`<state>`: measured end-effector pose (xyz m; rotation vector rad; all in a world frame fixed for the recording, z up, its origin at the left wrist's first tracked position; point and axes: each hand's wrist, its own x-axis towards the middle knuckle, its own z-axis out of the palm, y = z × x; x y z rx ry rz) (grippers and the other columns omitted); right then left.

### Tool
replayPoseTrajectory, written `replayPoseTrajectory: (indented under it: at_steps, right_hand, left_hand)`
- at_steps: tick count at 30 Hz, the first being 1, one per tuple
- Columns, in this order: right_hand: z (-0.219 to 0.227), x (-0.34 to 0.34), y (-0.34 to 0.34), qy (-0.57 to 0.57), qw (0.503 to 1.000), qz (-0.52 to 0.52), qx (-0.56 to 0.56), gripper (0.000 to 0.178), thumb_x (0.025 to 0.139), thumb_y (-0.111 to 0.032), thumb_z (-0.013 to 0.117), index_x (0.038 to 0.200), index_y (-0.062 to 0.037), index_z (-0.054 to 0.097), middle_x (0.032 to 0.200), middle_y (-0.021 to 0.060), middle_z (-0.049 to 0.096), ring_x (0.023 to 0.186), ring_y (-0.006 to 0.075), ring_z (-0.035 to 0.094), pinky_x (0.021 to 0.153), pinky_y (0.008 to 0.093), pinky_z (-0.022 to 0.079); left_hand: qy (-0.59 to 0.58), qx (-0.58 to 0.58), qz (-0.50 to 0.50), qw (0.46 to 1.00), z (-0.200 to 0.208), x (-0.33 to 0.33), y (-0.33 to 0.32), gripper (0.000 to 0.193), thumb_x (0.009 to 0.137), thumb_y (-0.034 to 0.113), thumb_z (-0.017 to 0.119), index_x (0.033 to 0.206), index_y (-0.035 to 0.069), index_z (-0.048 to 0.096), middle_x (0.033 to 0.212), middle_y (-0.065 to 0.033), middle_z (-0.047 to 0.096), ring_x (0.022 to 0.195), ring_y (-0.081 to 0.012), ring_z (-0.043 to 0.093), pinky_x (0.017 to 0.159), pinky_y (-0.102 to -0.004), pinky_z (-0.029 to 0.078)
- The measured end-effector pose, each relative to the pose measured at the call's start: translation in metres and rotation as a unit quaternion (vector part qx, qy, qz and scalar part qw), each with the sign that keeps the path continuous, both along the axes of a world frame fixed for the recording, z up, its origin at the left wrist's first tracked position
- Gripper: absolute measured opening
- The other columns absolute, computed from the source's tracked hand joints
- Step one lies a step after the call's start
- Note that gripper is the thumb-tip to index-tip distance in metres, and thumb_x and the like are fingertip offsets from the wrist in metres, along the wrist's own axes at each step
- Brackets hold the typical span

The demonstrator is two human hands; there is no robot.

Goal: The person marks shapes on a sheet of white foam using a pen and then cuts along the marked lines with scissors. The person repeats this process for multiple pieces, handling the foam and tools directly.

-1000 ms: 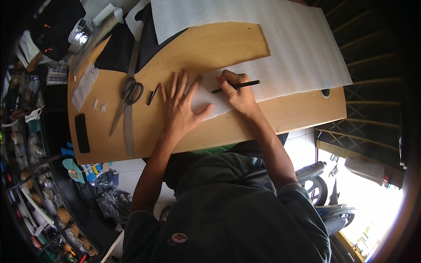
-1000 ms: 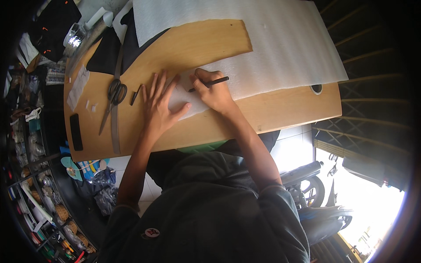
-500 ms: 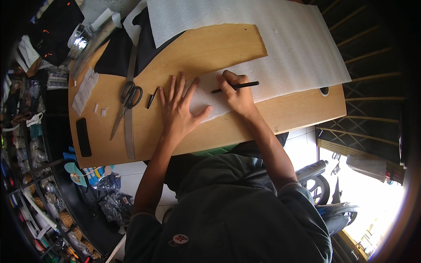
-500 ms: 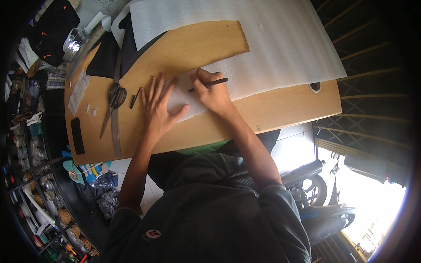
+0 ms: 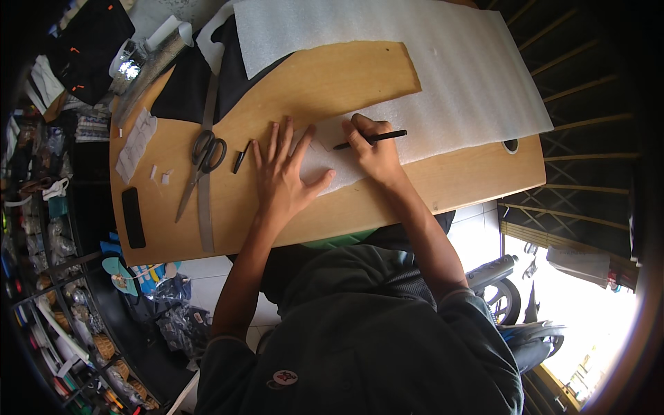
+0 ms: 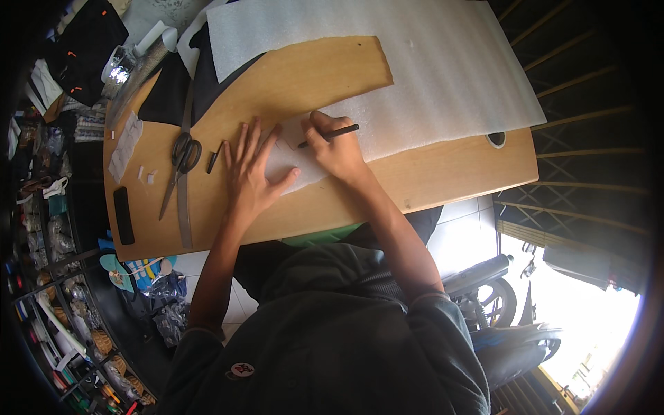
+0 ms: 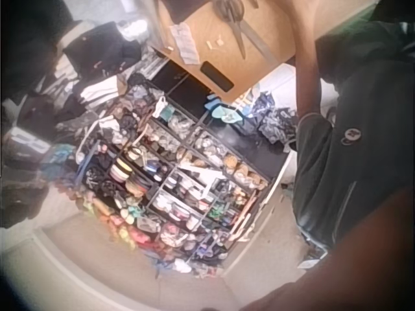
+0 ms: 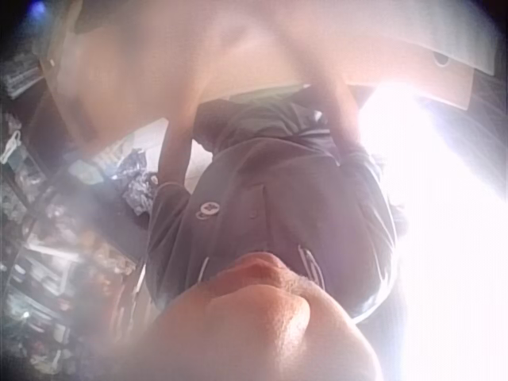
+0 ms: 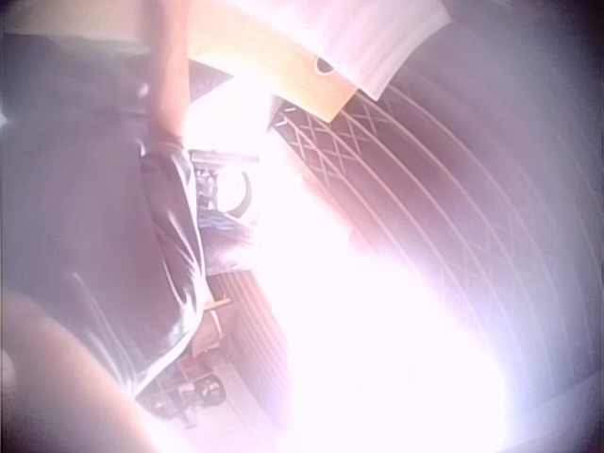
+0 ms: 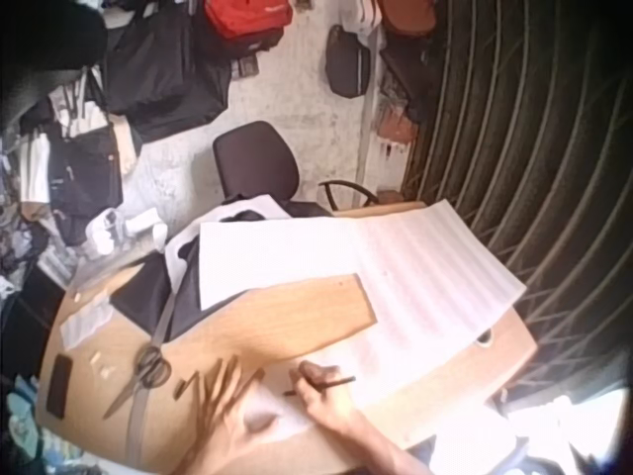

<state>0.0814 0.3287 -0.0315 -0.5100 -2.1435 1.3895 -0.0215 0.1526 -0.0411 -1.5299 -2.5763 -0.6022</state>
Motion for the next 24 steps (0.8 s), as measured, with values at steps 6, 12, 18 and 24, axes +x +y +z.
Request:
replayPoseTrajectory:
  at_steps: [6,12,18,24]
  right_hand:
    - [0.0013,-0.0024,-0.0012,0.002,1.000,0.003,-0.012,0.037,0.100,-0.018,0.061,0.069,0.0001,0.052,0.055,0.0084,0.052,0.052,0.0157,0.048,0.053,0.0345,0.039]
    - [-0.0023,-0.0058,-0.0002,0.011,1.000,0.017,0.008,0.035,0.101,-0.020,0.062,0.073,0.0002,0.057,0.058,0.0082,0.057,0.053,0.0175,0.054,0.054,0.0341,0.043]
    - [0.0007,-0.0065,-0.0006,-0.001,0.999,0.029,0.015,0.034,0.100,-0.021,0.063,0.074,0.0007,0.058,0.059,0.0094,0.058,0.054,0.0186,0.055,0.055,0.0348,0.044]
    - [-0.0008,-0.0058,0.0005,-0.005,0.999,0.025,0.031,0.033,0.099,-0.019,0.062,0.074,0.0018,0.056,0.058,0.0127,0.056,0.052,0.0204,0.051,0.055,0.0355,0.043]
  left_hand:
    - [0.004,0.001,0.000,1.000,0.0003,0.0007,-0.0008,0.081,0.079,0.057,0.072,0.146,0.016,0.052,0.160,-0.0199,0.035,0.149,-0.0413,0.029,0.114,-0.0729,0.018]
    - [0.000,0.001,0.000,1.000,0.0021,0.0014,-0.0008,0.081,0.080,0.057,0.073,0.146,0.016,0.052,0.159,-0.0199,0.036,0.149,-0.0413,0.029,0.114,-0.0728,0.017]
    - [-0.002,0.003,0.001,1.000,0.0018,0.0018,-0.0012,0.080,0.079,0.056,0.074,0.146,0.017,0.053,0.159,-0.0197,0.037,0.149,-0.0412,0.029,0.114,-0.0728,0.017]
    - [-0.006,0.010,0.001,1.000,0.0033,0.0021,-0.0007,0.080,0.079,0.055,0.074,0.145,0.017,0.054,0.159,-0.0192,0.037,0.149,-0.0409,0.030,0.114,-0.0729,0.017]
